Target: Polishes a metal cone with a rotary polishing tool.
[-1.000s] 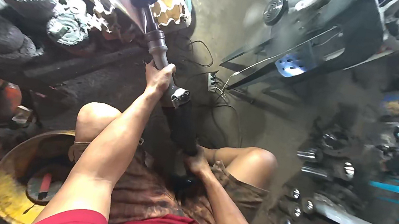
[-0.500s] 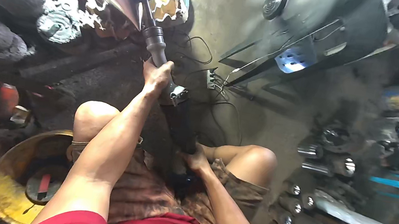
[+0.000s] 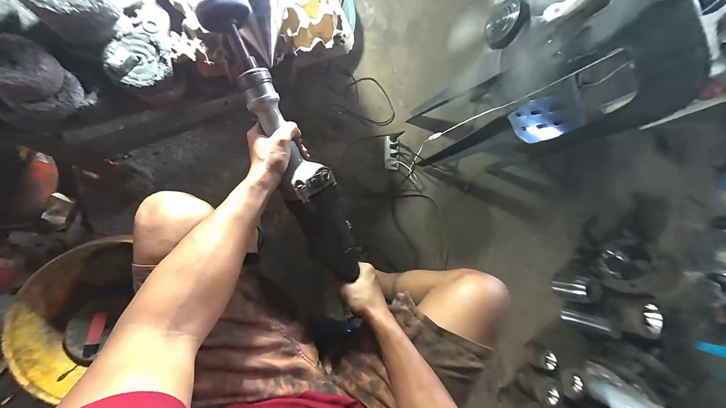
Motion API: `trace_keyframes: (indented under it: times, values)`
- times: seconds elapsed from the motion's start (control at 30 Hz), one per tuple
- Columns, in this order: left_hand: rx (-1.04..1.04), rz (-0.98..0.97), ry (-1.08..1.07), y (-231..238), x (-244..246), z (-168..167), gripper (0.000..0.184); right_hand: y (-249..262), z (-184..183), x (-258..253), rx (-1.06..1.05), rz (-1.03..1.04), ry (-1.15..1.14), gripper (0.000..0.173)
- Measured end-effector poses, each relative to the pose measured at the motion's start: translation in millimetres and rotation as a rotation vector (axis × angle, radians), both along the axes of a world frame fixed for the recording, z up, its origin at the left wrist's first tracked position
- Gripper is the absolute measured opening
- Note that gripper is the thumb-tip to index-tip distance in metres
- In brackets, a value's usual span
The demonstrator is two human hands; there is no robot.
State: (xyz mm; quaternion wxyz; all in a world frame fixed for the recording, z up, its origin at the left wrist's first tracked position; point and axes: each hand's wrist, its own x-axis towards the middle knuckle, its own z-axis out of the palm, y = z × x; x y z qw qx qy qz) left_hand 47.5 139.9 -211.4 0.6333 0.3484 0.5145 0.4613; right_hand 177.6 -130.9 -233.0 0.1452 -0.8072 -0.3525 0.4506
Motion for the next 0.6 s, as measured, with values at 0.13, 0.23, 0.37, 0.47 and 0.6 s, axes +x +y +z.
trace_keyframes:
  times: [0.13, 0.23, 0.37, 0.47, 0.6]
  values:
    - [0.008, -0.008, -0.016, -0.7, 0.0, 5.3, 0.014, -0.5, -1.7, -2.6, -0.008, -0.009, 0.004, 0.032]
    - [0.018, -0.041, -0.003, -2.5, 7.2, 12.0, 0.016, -3.3, -1.4, -3.3, -0.044, -0.039, 0.02, 0.032]
    - [0.007, -0.09, 0.124, -2.5, 20.9, 18.3, 0.021, -7.8, -2.7, -3.2, -0.035, -0.12, 0.111, 0.036]
    - [-0.016, -0.117, 0.231, 0.8, 31.3, 15.9, 0.028, -10.9, -8.0, -0.6, -0.005, -0.203, 0.232, 0.037]
    - [-0.037, -0.156, 0.307, 8.4, 43.5, 1.8, 0.039, -8.3, -9.9, 0.8, -0.039, -0.254, 0.292, 0.036]
